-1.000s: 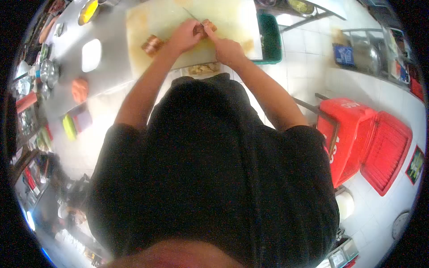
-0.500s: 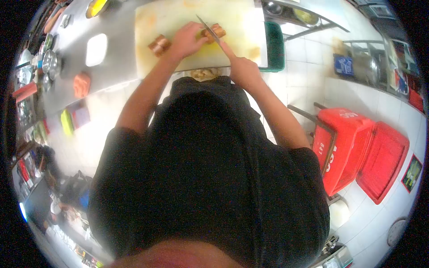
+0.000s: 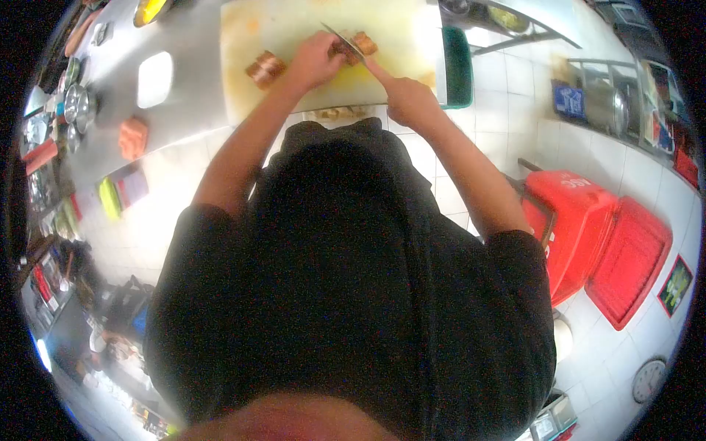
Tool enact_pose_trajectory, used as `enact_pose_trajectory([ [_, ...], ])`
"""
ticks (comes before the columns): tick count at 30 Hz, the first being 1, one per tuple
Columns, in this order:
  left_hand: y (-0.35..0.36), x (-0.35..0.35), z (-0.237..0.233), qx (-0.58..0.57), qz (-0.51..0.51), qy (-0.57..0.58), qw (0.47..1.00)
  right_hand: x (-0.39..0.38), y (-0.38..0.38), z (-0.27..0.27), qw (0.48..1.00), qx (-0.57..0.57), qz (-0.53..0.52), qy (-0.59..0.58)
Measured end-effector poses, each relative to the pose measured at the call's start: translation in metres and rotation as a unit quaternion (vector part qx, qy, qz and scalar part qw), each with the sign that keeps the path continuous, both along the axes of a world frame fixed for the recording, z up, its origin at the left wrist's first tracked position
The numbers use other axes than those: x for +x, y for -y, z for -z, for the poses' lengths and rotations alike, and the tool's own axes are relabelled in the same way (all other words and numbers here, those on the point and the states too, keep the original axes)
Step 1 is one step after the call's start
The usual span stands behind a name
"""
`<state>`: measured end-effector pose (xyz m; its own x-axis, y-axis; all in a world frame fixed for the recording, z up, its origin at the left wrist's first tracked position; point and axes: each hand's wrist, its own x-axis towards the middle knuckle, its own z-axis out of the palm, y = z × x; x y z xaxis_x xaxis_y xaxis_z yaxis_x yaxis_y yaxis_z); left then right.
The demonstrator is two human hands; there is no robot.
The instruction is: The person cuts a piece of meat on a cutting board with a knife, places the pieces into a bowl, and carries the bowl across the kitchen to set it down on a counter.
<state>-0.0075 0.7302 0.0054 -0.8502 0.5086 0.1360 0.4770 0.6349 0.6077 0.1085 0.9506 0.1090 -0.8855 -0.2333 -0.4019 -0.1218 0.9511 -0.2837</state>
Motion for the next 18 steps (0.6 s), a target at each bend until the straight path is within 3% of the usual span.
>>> enact_pose_trajectory([
  [12, 0.001, -0.005, 0.001, -0.008, 0.005, 0.01, 1.0, -0.017, 0.009, -0.005, 0.999, -0.018, 0.003, 0.036],
  [16, 0.001, -0.006, 0.009, 0.001, 0.004, -0.023, 1.0, -0.02, 0.012, 0.024, 0.998, -0.04, 0.033, 0.039],
  [18, 0.0, -0.006, 0.009, -0.025, 0.01, 0.023, 0.999, -0.015, 0.025, 0.048, 0.994, -0.081, 0.075, 0.024],
])
